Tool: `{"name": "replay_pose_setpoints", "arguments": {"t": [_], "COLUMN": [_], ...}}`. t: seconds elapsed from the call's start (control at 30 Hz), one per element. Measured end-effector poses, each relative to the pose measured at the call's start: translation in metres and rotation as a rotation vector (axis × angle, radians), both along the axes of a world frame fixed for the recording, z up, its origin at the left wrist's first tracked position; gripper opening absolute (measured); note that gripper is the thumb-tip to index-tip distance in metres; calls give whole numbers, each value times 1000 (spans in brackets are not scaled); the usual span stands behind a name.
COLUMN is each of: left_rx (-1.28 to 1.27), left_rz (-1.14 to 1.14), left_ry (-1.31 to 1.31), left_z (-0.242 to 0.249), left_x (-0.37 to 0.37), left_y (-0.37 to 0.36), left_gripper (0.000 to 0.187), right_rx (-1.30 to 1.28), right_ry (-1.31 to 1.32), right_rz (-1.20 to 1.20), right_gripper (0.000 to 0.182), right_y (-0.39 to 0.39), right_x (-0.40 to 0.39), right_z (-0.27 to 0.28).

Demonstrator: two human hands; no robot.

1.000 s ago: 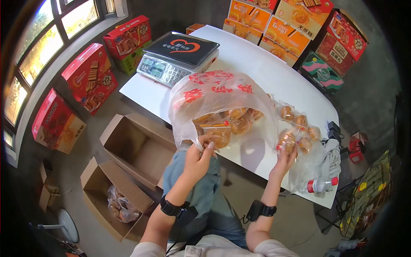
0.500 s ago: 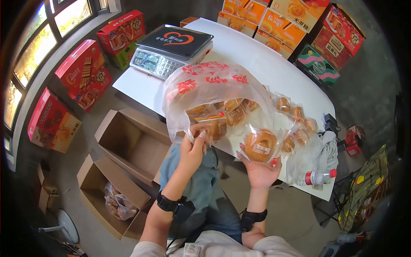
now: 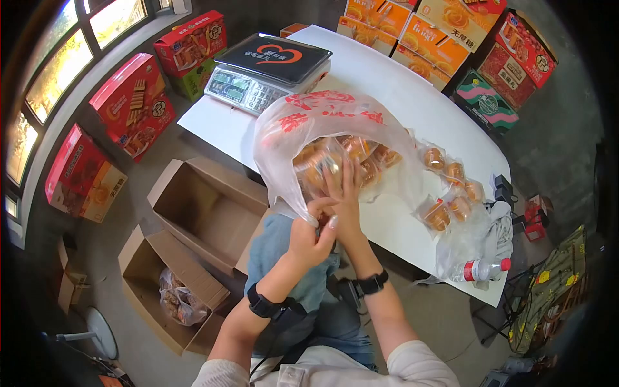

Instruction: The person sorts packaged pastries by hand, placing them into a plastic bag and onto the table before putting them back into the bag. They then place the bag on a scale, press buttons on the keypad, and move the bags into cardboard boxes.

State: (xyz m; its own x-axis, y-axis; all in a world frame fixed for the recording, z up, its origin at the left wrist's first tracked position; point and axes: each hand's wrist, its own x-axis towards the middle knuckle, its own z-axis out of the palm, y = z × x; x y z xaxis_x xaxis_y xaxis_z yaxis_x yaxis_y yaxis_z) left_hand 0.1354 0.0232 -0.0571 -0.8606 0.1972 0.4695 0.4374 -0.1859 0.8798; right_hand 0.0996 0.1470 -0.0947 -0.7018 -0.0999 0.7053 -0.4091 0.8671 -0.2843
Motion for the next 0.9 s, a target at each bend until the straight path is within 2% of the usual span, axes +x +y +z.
{"name": "replay_pose_setpoints", "arguments": {"t": [0.03, 0.07, 0.13, 0.2, 0.23, 0.3, 0.43, 0.5, 0.53, 0.6, 0.7, 0.77, 0.9], "left_rx": [-135, -142, -164, -189, -186, -180, -296, -316, -320, -324, -390, -620, -807], "left_rz": [-13, -27, -8, 11, 33, 56, -21, -45, -12, 17, 39, 34, 28], "left_ry": [38, 126, 112, 101, 70, 36, -50, -112, -126, -141, -139, -79, -57], "left_z": [-1, -2, 3, 6, 6, 5, 9, 9, 6, -2, -7, 2, 6], "left_x": [1, 1, 2, 1, 0, -1, -3, -7, -9, -12, -15, -14, -13], "left_y": [1, 2, 1, 1, 1, 0, -2, -2, 0, 3, 5, 5, 6], "left_gripper": [27, 26, 24, 22, 21, 20, 19, 19, 16, 15, 17, 19, 21], "right_rx": [1, 8, 12, -197, -197, -38, -98, -184, -186, -354, -339, -322, -343], "right_ry": [1, -32, -60, -141, -135, -85, -19, 96, 95, 85, 45, 32, -13], "right_rz": [0, -12, -22, -69, -65, -179, -132, -102, -104, 38, 17, -15, -132], "right_gripper": [60, 60, 60, 68, 68, 69, 65, 57, 57, 53, 52, 51, 49], "right_y": [-6, -12, -19, -23, -24, -23, -15, -12, -8, 3, 14, 17, 19], "right_x": [-15, -29, -53, -72, -75, -76, -62, -54, -48, -37, -17, -1, 43], "right_z": [6, 14, 20, 20, 22, 23, 7, 2, -1, -6, -15, -20, -27]}}
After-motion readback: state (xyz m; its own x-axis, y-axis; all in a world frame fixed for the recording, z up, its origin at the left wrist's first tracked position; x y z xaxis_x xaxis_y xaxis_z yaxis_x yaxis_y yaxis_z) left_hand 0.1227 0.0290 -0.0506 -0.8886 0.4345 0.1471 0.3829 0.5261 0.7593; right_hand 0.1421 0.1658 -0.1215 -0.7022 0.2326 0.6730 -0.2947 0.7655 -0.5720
